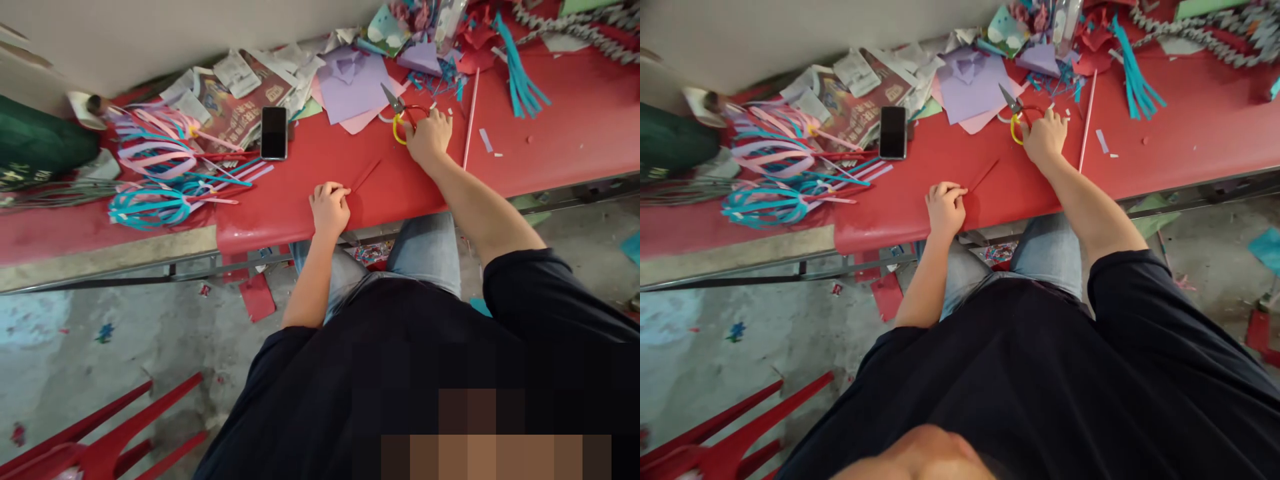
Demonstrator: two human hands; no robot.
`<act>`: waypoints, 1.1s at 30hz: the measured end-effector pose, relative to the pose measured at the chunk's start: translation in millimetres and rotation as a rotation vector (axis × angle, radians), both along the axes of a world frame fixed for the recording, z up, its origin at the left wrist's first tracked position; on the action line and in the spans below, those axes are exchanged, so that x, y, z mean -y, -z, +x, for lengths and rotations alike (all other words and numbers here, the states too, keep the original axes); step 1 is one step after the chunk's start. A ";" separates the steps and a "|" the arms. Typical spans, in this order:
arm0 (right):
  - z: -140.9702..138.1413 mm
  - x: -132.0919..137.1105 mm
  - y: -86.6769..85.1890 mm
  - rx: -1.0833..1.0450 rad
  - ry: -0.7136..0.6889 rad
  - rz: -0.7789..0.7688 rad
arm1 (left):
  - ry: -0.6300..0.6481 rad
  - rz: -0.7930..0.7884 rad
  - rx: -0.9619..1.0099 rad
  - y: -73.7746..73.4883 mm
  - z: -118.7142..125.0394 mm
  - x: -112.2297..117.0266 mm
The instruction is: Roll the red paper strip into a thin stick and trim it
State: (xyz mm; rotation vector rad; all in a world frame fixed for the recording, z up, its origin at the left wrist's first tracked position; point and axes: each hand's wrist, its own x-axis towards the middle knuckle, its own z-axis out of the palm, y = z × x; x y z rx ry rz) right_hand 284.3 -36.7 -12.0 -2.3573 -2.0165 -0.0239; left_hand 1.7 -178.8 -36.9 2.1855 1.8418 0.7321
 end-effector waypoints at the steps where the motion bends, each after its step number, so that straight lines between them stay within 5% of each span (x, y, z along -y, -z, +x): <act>1: 0.1 0.5 3.3 -0.026 0.032 0.053 | 0.015 0.002 -0.009 -2.0 2.0 -1.5; 6: -2.8 1.8 12.3 -0.018 0.178 0.196 | -0.068 0.090 -0.015 -24.4 -2.5 -45.3; 11: -1.8 7.3 10.0 -0.012 -0.015 0.206 | -0.278 0.073 0.078 -41.9 -63.8 -148.1; 15: -2.5 9.0 9.3 -0.088 -0.091 0.278 | -0.370 0.101 0.098 -34.7 -107.1 -205.6; 19: -4.8 1.8 16.2 -0.122 -0.116 0.311 | -0.497 0.070 0.007 -23.6 -117.3 -218.6; 33: -14.8 0.7 26.0 -0.005 -0.165 0.310 | -0.550 0.058 0.082 -13.8 -116.5 -234.4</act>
